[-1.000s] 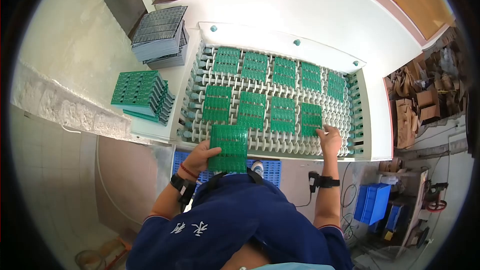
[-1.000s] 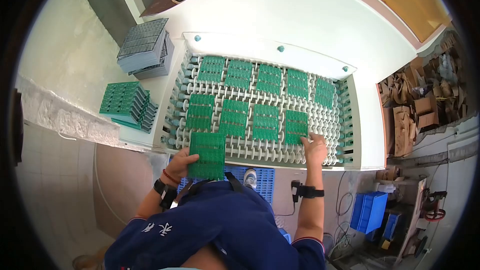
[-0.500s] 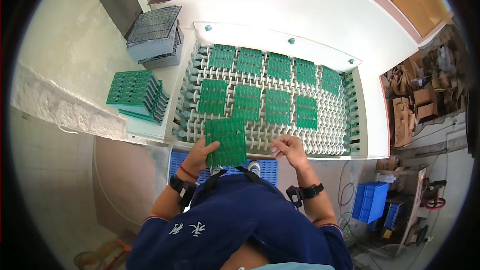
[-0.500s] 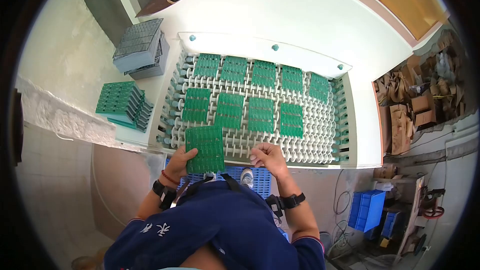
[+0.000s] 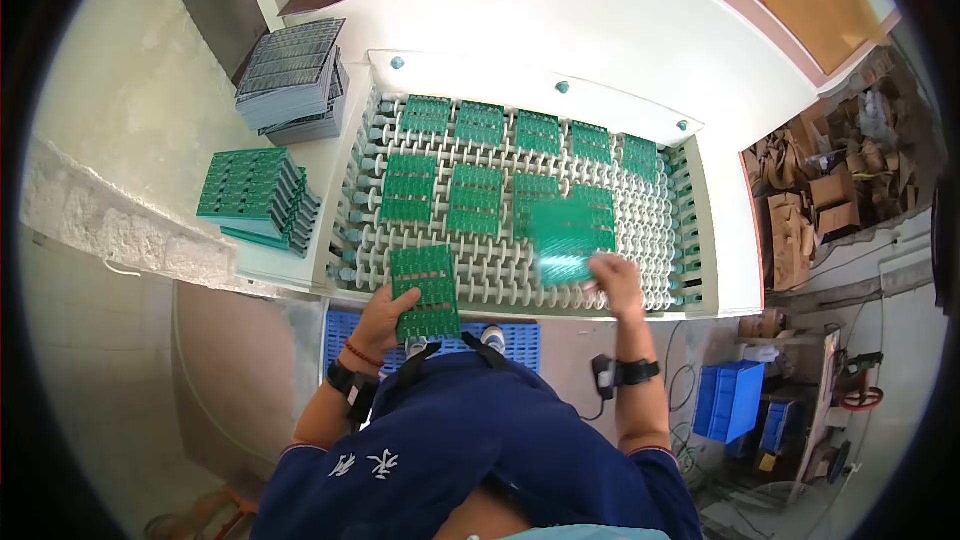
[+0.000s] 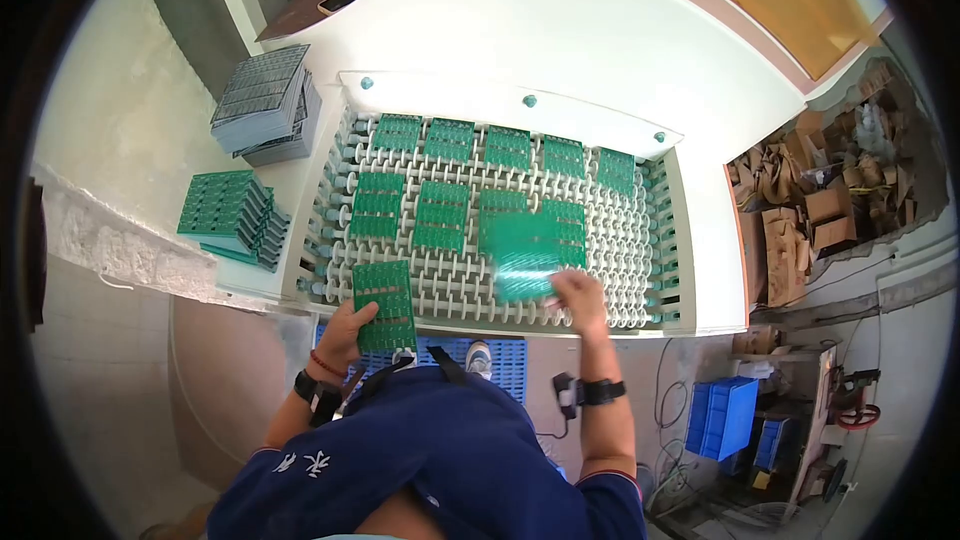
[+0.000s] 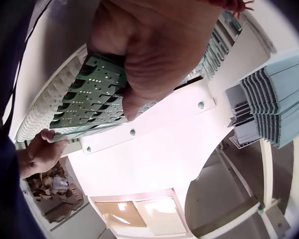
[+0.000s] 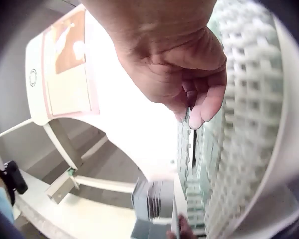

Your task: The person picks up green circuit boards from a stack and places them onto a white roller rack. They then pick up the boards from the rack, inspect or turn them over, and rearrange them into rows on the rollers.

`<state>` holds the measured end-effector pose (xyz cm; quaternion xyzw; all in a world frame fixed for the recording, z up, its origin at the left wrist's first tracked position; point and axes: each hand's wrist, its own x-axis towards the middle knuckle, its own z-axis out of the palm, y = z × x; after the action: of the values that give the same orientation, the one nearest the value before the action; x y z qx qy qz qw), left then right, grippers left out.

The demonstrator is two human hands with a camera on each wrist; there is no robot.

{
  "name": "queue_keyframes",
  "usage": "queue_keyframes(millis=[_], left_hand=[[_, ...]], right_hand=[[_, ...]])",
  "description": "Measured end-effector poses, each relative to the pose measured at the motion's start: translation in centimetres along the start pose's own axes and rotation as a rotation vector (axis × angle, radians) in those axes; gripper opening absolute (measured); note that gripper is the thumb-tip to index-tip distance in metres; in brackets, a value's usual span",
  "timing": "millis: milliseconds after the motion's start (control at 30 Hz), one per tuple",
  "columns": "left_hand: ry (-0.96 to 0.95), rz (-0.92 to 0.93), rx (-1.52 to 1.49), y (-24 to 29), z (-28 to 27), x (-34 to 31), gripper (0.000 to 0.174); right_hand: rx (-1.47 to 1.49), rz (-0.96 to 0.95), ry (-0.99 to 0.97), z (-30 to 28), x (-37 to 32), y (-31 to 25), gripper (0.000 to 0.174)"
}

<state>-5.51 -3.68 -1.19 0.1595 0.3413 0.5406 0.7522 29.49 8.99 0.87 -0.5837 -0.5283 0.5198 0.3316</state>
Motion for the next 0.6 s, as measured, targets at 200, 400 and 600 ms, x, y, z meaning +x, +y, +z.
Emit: queue_keyframes(millis=[200,400,600], left_hand=[[-0.064,0.022,-0.196,0.6,-1.8,-1.5,0.043],[-0.166,0.114,-0.170,1.4,-2.2,-4.3,0.052],[-0.104,0.166,-0.105,1.8,-4.3,-6.9,0.047]], right_hand=[[-0.101,0.063,0.417,-12.8,5.8,5.1,0.026],[-0.237,0.104,0.478,-15.5,5.6,5.1,0.028],[0.237,0.189,-0.009,-5.5,2.4,3.8,0.019]])
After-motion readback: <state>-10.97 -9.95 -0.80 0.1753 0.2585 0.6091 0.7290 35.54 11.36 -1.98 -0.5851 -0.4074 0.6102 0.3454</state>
